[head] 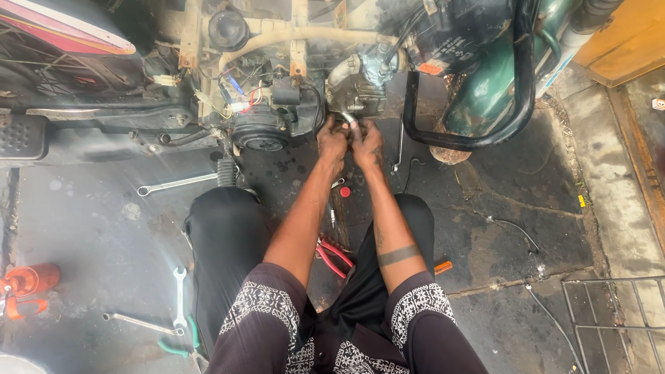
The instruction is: The person manipulates a spark plug and works on an exposed motorcycle engine by hand and with pliers.
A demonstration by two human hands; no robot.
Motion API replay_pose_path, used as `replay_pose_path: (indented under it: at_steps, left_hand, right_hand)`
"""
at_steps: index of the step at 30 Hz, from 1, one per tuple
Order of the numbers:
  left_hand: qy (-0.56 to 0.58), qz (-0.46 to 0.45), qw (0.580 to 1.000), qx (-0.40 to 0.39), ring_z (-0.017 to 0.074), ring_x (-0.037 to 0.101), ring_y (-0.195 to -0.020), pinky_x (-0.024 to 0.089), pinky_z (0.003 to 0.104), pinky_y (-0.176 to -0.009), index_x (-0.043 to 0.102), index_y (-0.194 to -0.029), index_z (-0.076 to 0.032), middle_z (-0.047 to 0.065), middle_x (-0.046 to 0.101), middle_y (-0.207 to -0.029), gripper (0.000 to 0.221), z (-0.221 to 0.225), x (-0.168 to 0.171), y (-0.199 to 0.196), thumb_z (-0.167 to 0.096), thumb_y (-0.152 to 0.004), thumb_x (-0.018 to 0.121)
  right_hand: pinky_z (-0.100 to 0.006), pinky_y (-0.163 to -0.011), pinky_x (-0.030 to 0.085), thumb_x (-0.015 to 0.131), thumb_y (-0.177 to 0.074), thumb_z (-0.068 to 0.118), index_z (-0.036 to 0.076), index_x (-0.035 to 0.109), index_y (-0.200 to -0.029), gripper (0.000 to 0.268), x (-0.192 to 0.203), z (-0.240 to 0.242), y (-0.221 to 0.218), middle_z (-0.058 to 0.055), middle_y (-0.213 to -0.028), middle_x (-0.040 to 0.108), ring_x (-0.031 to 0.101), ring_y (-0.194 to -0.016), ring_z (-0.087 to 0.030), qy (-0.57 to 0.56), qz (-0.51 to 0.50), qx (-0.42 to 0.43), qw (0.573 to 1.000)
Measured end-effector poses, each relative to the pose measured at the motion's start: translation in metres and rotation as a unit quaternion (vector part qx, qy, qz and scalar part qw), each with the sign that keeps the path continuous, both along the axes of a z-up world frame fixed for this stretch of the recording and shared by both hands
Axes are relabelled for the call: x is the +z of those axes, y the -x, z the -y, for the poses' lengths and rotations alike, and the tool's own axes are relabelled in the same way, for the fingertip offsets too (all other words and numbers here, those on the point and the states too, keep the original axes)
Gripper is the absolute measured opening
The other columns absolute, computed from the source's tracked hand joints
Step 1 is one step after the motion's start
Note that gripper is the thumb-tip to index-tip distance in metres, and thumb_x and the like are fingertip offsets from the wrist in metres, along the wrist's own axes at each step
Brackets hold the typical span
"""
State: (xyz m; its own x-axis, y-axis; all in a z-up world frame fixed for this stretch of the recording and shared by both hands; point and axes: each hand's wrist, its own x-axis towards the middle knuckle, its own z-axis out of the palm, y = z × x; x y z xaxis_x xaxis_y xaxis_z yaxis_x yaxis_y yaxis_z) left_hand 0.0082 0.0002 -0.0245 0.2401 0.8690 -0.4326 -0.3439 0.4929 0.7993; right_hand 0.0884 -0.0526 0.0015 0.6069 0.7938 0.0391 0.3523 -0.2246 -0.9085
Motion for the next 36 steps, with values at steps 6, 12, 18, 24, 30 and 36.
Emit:
replay_pose_path:
  at_steps: [6, 12, 18, 24, 30, 36]
  left_hand:
    - [0.030, -0.009, 0.999, -0.027, 0.0182, 0.061, -0.083, 0.052, 0.034, -0.070, 0.030, -0.160, -0.005, 0.016, 0.070, -0.111, 0.066, 0.005, 0.029, 0.010, -0.005, -0.100, 0.058]
    - [-0.013, 0.009, 1.000, -0.011, 0.0144, 0.064, -0.090, 0.054, 0.028, -0.079, 0.036, -0.158, -0.002, 0.015, 0.072, -0.117, 0.062, 0.001, 0.016, 0.006, -0.002, -0.100, 0.058]
    - [0.013, 0.021, 1.000, 0.010, 0.0145, 0.067, -0.092, 0.055, 0.027, -0.081, 0.038, -0.157, -0.003, 0.011, 0.071, -0.121, 0.059, 0.002, 0.022, 0.004, -0.001, -0.101, 0.057]
    - [0.058, -0.007, 0.998, -0.025, 0.0201, 0.055, -0.082, 0.047, 0.036, -0.069, 0.037, -0.160, -0.009, 0.020, 0.071, -0.111, 0.061, 0.003, 0.028, 0.011, -0.006, -0.102, 0.056]
    - [0.015, 0.044, 0.999, 0.008, 0.0076, 0.067, -0.090, 0.055, 0.023, -0.079, 0.036, -0.159, -0.002, 0.002, 0.070, -0.115, 0.062, 0.002, 0.019, 0.006, -0.002, -0.101, 0.057]
    - [0.031, 0.011, 0.999, -0.020, 0.0146, 0.051, -0.072, 0.046, 0.032, -0.062, 0.037, -0.159, -0.007, 0.011, 0.063, -0.098, 0.061, 0.001, 0.026, 0.010, -0.007, -0.102, 0.058]
  right_hand:
    - [-0.039, -0.068, 0.051, 0.047, -0.110, 0.043, -0.003, 0.069, -0.095, 0.053, -0.002, -0.007, -0.006, -0.015, -0.077, 0.068, 0.064, -0.069, -0.024, 0.057, -0.006, -0.003, 0.998]
    - [-0.045, -0.069, 0.054, 0.058, -0.099, 0.040, -0.003, 0.057, -0.111, 0.044, 0.011, 0.002, 0.003, -0.018, -0.082, 0.071, 0.070, -0.073, -0.030, 0.034, 0.060, 0.020, 0.997]
    - [-0.049, -0.078, 0.051, 0.047, -0.112, 0.038, -0.002, 0.062, -0.122, 0.043, -0.021, -0.008, -0.003, -0.027, -0.103, 0.071, 0.067, -0.094, -0.045, 0.034, 0.157, -0.001, 0.987]
    - [-0.050, -0.075, 0.051, 0.044, -0.111, 0.045, -0.005, 0.067, -0.116, 0.055, 0.000, -0.007, -0.005, -0.029, -0.097, 0.068, 0.070, -0.083, -0.045, 0.115, -0.161, -0.003, 0.980]
    - [-0.047, -0.072, 0.051, 0.050, -0.107, 0.042, -0.006, 0.061, -0.124, 0.053, -0.020, -0.006, -0.002, -0.025, -0.100, 0.071, 0.067, -0.087, -0.041, -0.051, 0.167, 0.029, 0.984]
    - [-0.043, -0.066, 0.046, 0.045, -0.114, 0.049, -0.011, 0.065, -0.104, 0.064, -0.014, -0.016, -0.008, -0.016, -0.082, 0.062, 0.060, -0.072, -0.029, 0.114, -0.182, -0.020, 0.976]
